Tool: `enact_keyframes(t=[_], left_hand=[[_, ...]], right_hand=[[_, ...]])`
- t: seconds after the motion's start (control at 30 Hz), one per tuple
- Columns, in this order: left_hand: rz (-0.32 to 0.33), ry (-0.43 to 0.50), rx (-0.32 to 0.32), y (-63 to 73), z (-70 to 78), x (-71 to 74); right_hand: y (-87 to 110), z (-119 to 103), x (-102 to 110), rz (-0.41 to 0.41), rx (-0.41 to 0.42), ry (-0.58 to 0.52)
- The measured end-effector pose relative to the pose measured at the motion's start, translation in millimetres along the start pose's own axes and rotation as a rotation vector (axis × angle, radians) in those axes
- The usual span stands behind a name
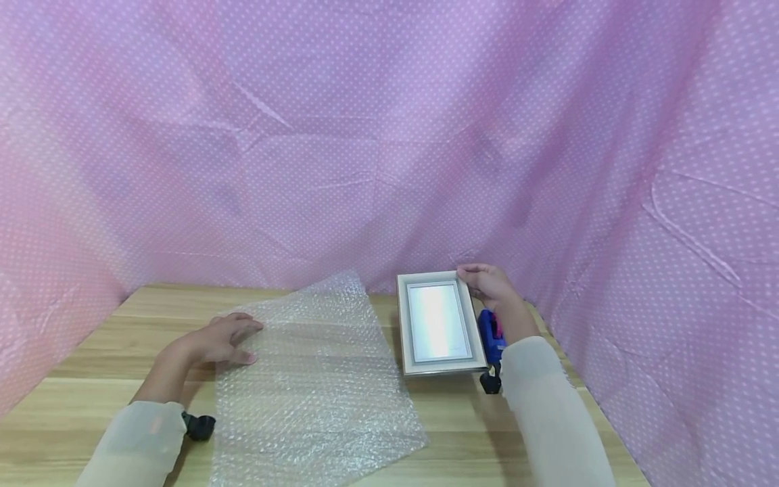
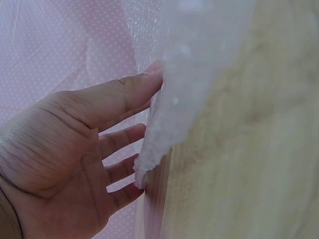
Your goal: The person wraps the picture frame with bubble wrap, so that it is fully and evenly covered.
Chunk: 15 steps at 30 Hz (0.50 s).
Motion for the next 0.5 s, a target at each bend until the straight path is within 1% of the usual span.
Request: enact_keyframes(t=[0.13, 0.2, 0.33, 0.5], left_hand=[[0.003, 0.004, 0.006, -0.1, 1.1, 0.1], [0.0, 0.008, 0.008, -0.1, 1.5, 0.1], [-0.001, -0.007, -0.005, 0.0, 1.9, -0.4], [0.004, -0.019, -0.03, 0.9, 2.6, -1.1]], right_hand=[[5.1, -12, -7, -0.03, 0.013, 0.018], [6.9, -18, -13, -0.039, 0.012, 0.008], [10.5, -29, -29, -0.037, 0.0, -0.08], [16.6, -37, -55, -0.039, -0.014, -0.18]])
Point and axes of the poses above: each hand's wrist, its own y-axis away from the middle knuckle, its own x-axis out of the back of the hand, z = x × y, the point moved 6 cm from there along -y, towards the middle knuckle, and after that the axes turned 12 degrees about y, right-handed, at the moved point
